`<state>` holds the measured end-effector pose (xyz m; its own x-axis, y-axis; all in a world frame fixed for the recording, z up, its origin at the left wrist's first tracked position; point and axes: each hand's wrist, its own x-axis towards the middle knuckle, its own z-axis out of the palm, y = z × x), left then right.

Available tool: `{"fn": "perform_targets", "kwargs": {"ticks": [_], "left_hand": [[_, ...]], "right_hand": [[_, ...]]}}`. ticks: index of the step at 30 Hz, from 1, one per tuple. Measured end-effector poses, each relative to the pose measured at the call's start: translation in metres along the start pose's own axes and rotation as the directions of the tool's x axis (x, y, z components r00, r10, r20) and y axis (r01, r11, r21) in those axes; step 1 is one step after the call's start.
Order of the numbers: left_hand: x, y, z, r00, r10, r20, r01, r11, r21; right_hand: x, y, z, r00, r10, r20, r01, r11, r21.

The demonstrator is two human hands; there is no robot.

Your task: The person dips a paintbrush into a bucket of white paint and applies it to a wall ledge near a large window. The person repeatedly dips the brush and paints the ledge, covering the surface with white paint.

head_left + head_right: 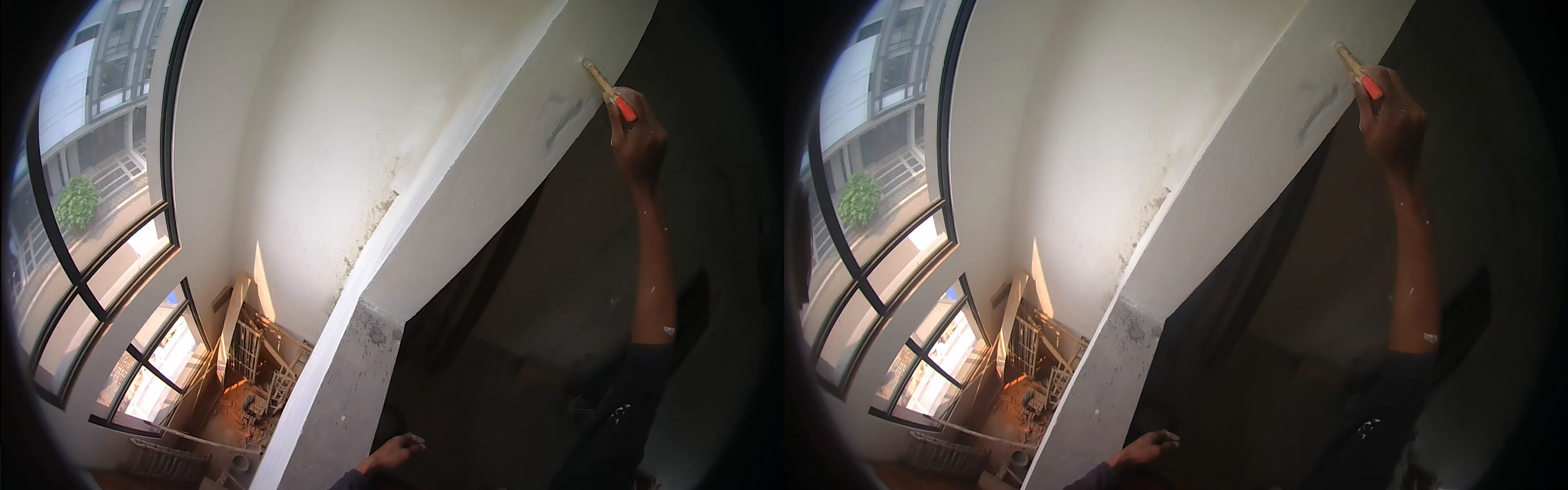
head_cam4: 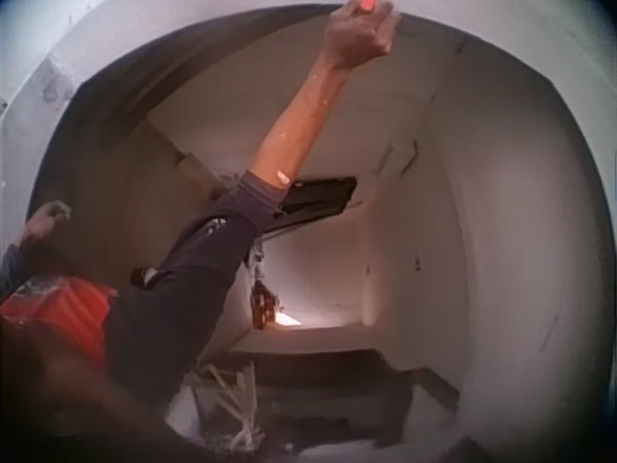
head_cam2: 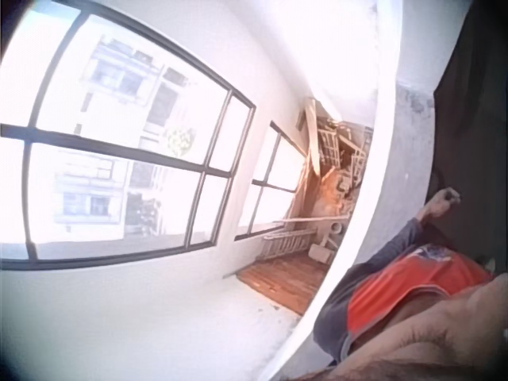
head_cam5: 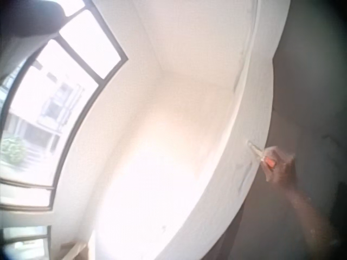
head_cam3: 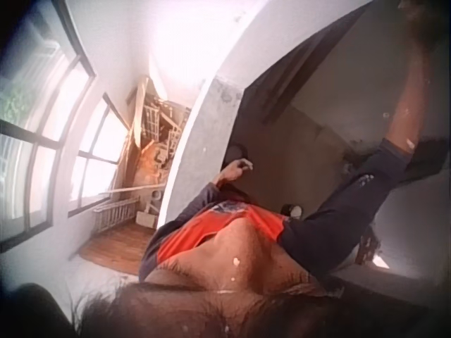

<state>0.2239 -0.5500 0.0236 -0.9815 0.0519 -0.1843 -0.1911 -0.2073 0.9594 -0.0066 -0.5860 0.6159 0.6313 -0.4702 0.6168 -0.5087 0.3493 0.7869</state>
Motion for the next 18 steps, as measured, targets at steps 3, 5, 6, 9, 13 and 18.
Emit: {"fn": "perform_targets", "kwargs": {"ticks": [3,5,6,9,13,18], "left_hand": [[0.004,-0.005,0.001,1.0,0.007,0.002,-0.007,0.999,-0.031],[0.006,-0.006,0.001,1.0,0.006,0.012,-0.006,1.0,0.002],[0.006,-0.007,0.001,1.0,0.018,0.01,-0.018,1.0,-0.019],[0.006,-0.008,0.001,1.0,-0.006,0.006,0.006,1.0,-0.005],[0.009,-0.014,0.001,1.0,0.017,-0.023,-0.015,0.998,0.064],[0.015,-0.022,0.003,0.999,0.027,-0.042,-0.022,0.995,0.101]], "right_hand": [[-0.018,-0.013,0.012,0.991,-0.112,0.067,0.114,0.993,-0.024],[-0.049,-0.049,0.019,0.974,-0.186,0.127,0.185,0.983,0.02],[-0.064,-0.074,0.021,0.965,-0.205,0.161,0.201,0.979,0.045],[-0.106,-0.153,0.023,0.906,-0.366,0.211,0.329,0.925,0.189],[-0.15,-0.24,0.014,0.903,-0.35,0.251,0.188,0.844,0.503],[-0.153,-0.252,0.009,0.939,-0.16,0.304,-0.054,0.806,0.589]]}}
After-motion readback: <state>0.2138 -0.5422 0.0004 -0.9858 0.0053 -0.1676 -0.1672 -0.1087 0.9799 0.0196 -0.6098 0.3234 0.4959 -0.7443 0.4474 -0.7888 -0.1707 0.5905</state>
